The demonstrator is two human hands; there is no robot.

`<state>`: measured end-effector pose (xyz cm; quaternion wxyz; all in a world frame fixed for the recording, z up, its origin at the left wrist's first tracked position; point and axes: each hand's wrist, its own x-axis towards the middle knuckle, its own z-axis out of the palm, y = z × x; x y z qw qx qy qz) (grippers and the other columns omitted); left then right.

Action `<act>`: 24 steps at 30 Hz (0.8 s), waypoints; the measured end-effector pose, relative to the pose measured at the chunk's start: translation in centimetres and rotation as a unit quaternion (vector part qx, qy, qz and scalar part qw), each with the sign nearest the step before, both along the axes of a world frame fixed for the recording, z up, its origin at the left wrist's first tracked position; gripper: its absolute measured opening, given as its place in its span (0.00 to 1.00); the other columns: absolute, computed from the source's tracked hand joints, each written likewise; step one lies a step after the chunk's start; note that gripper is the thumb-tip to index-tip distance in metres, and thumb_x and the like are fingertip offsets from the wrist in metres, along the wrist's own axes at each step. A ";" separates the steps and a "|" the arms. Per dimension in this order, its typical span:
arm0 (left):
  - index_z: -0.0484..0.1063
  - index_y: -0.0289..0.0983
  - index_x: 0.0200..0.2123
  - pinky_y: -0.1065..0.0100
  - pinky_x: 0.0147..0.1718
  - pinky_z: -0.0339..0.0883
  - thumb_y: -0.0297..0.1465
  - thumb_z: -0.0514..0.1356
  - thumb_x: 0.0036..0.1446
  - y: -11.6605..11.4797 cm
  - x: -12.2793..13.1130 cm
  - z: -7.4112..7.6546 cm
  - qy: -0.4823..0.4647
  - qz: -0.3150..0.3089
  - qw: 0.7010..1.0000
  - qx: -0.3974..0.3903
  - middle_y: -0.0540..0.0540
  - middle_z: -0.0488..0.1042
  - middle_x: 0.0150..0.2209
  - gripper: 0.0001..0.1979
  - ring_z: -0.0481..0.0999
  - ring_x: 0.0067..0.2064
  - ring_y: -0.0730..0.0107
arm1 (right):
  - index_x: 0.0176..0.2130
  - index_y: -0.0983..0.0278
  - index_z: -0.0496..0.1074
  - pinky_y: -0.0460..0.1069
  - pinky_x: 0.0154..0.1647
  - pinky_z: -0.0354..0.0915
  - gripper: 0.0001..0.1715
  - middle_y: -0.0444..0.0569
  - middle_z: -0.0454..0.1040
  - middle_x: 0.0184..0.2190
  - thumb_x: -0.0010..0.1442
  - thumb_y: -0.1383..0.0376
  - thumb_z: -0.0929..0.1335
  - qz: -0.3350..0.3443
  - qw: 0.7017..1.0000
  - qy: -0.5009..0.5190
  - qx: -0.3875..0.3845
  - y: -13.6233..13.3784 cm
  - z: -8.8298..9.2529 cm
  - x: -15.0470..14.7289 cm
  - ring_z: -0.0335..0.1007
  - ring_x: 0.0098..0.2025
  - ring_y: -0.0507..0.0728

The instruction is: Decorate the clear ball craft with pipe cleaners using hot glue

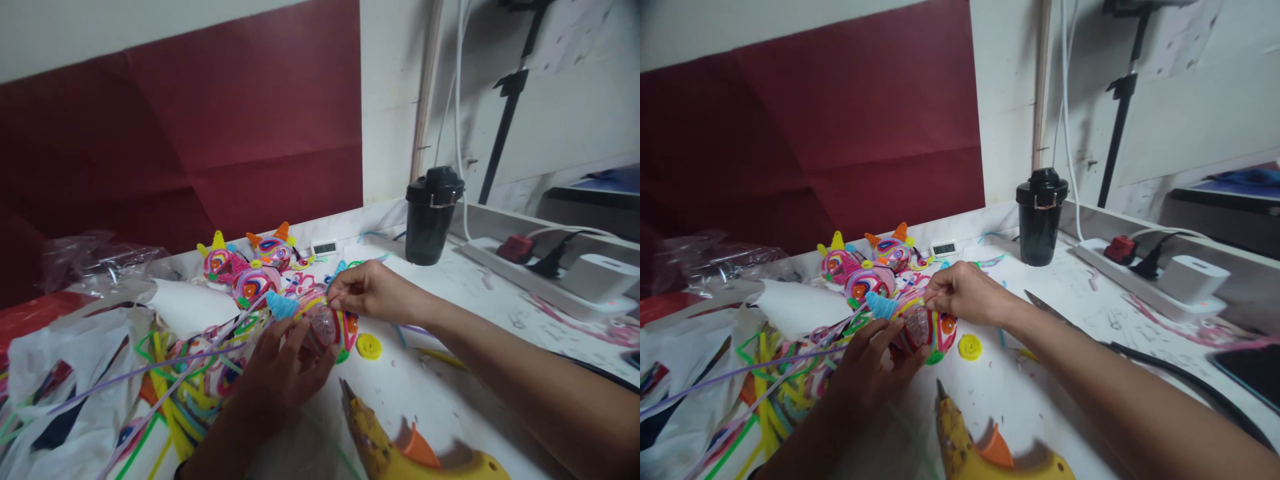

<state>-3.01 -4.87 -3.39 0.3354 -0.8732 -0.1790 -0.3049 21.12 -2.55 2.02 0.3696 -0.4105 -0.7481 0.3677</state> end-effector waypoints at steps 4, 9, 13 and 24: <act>0.69 0.45 0.53 0.52 0.44 0.73 0.21 0.64 0.54 -0.2 0.1 0.4 0.005 -0.009 1.000 0.002 0.37 0.63 0.52 0.25 0.66 0.53 0.52 | 0.29 0.66 0.75 0.45 0.24 0.63 0.06 0.44 0.74 0.22 0.49 0.65 0.69 -0.012 0.999 0.027 -0.026 0.2 -0.4 -0.3 0.68 0.23 0.51; 0.68 0.45 0.53 0.52 0.46 0.72 0.21 0.65 0.53 -0.3 0.2 0.4 -0.006 -0.007 1.000 0.003 0.37 0.63 0.52 0.25 0.65 0.54 0.53 | 0.27 0.67 0.75 0.45 0.23 0.62 0.05 0.44 0.73 0.20 0.46 0.67 0.69 -0.037 0.997 0.051 -0.047 0.2 -0.3 -0.8 0.67 0.21 0.50; 0.69 0.46 0.52 0.53 0.46 0.71 0.24 0.64 0.55 -0.4 0.3 0.4 -0.004 -0.004 1.000 -0.001 0.38 0.63 0.52 0.23 0.64 0.54 0.53 | 0.26 0.67 0.74 0.44 0.22 0.62 0.04 0.43 0.73 0.19 0.45 0.67 0.70 -0.051 0.995 0.061 -0.067 0.2 -0.4 -1.0 0.66 0.20 0.50; 0.69 0.46 0.52 0.53 0.48 0.70 0.25 0.65 0.55 -0.5 0.2 0.1 -0.008 -0.003 1.000 0.004 0.38 0.63 0.53 0.22 0.65 0.55 0.53 | 0.27 0.66 0.76 0.46 0.26 0.64 0.09 0.46 0.75 0.23 0.47 0.62 0.70 -0.039 0.999 0.020 -0.019 -0.3 0.7 -0.3 0.68 0.25 0.52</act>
